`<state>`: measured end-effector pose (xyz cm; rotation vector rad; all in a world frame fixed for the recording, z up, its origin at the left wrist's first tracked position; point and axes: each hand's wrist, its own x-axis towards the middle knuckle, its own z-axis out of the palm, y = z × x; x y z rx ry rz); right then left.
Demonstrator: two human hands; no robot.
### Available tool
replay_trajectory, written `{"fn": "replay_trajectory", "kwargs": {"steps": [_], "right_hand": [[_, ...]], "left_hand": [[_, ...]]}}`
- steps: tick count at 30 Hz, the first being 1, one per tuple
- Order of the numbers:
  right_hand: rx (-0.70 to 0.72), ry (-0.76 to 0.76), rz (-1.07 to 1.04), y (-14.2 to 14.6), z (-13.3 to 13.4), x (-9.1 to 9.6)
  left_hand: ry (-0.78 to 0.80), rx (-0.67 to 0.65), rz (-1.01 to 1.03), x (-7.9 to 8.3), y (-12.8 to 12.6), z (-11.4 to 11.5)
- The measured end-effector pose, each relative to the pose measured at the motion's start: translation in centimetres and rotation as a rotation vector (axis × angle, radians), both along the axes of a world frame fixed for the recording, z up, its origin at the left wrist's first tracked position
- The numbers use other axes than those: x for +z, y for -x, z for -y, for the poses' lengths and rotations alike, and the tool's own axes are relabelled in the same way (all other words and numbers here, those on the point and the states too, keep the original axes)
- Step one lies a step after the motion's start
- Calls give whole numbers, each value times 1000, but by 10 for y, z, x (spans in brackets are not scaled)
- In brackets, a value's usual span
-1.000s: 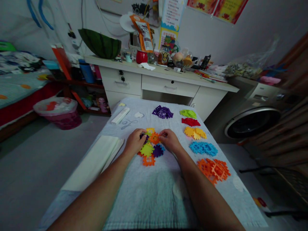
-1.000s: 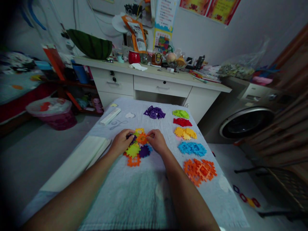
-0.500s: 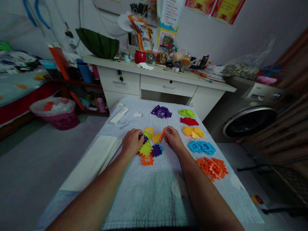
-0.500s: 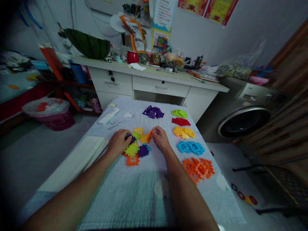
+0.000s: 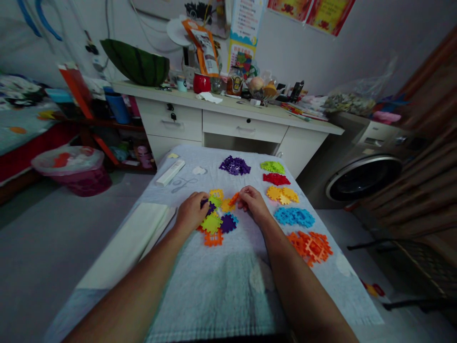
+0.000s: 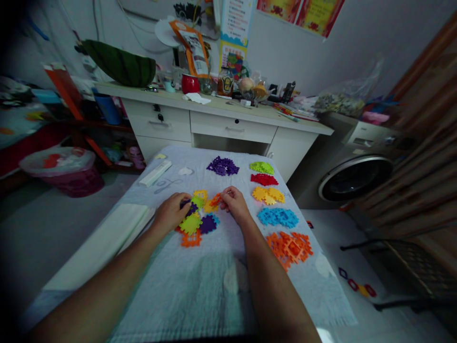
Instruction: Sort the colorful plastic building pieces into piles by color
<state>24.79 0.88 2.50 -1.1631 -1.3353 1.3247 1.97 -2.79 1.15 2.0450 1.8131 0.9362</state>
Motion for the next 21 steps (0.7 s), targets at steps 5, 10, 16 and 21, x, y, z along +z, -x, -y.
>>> {"fn": "replay_trajectory", "kwargs": {"steps": [5, 10, 16, 21], "right_hand": [[44, 34, 112, 0, 3, 7], [-24, -78, 329, 4, 2, 6], [14, -503, 750, 12, -1, -4], [151, -558, 878, 16, -1, -2]], "left_hand": [[-36, 4, 62, -1, 0, -1], [-30, -7, 85, -1, 0, -2], [-38, -5, 99, -2, 0, -2], [-55, -31, 142, 2, -1, -1]]}}
